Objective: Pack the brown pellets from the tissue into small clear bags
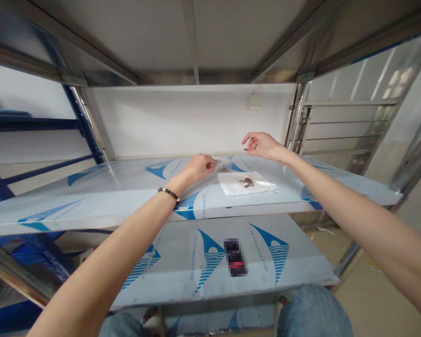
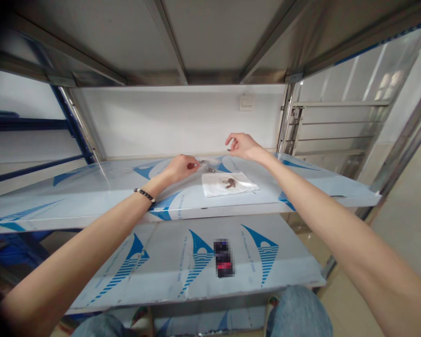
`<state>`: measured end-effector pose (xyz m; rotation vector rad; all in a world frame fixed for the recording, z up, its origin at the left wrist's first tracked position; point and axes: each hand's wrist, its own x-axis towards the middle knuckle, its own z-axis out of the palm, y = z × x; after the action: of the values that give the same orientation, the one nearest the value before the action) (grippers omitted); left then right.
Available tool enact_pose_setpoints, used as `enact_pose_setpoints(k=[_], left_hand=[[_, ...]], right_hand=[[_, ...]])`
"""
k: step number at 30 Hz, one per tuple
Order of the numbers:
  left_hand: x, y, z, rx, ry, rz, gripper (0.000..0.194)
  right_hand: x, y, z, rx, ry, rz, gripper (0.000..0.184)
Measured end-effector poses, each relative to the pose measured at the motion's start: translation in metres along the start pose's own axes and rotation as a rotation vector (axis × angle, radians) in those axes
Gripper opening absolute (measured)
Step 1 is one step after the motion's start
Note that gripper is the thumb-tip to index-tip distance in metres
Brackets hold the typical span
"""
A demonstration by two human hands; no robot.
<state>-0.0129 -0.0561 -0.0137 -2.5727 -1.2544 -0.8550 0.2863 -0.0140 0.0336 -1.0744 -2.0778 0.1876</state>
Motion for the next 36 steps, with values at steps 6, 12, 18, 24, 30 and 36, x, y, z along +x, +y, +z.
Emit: enact_pose_setpoints(k=[6, 12, 18, 24, 30, 36], left_hand=[[-0.002, -0.002, 0.000, -0.019, 0.001, -0.052, 0.027], [0.002, -0.004, 0.003, -0.013, 0.002, -0.092, 0.019], [0.000, -0.003, 0.003, 0.144, -0.014, -0.065, 0.016], [-0.002, 0.002, 0.001, 0.218, 0.014, -0.057, 0.017], [-0.004, 0.009, -0.004, 0.247, 0.016, 0.015, 0.019], [-0.004, 0.008, -0.005, 0.222, -0.007, 0.019, 0.022]], right_hand=[[0.025, -0.040, 0.051, 0.078, -0.026, -0.148, 0.012], [0.022, -0.035, 0.076, 0.342, -0.097, -0.162, 0.009], [0.008, -0.019, 0.075, 0.472, -0.113, -0.095, 0.012], [0.010, -0.027, 0.088, 0.465, -0.244, -0.103, 0.013], [0.010, -0.031, 0.088, 0.433, -0.205, -0.118, 0.015], [0.010, -0.031, 0.089, 0.421, -0.202, -0.128, 0.010]])
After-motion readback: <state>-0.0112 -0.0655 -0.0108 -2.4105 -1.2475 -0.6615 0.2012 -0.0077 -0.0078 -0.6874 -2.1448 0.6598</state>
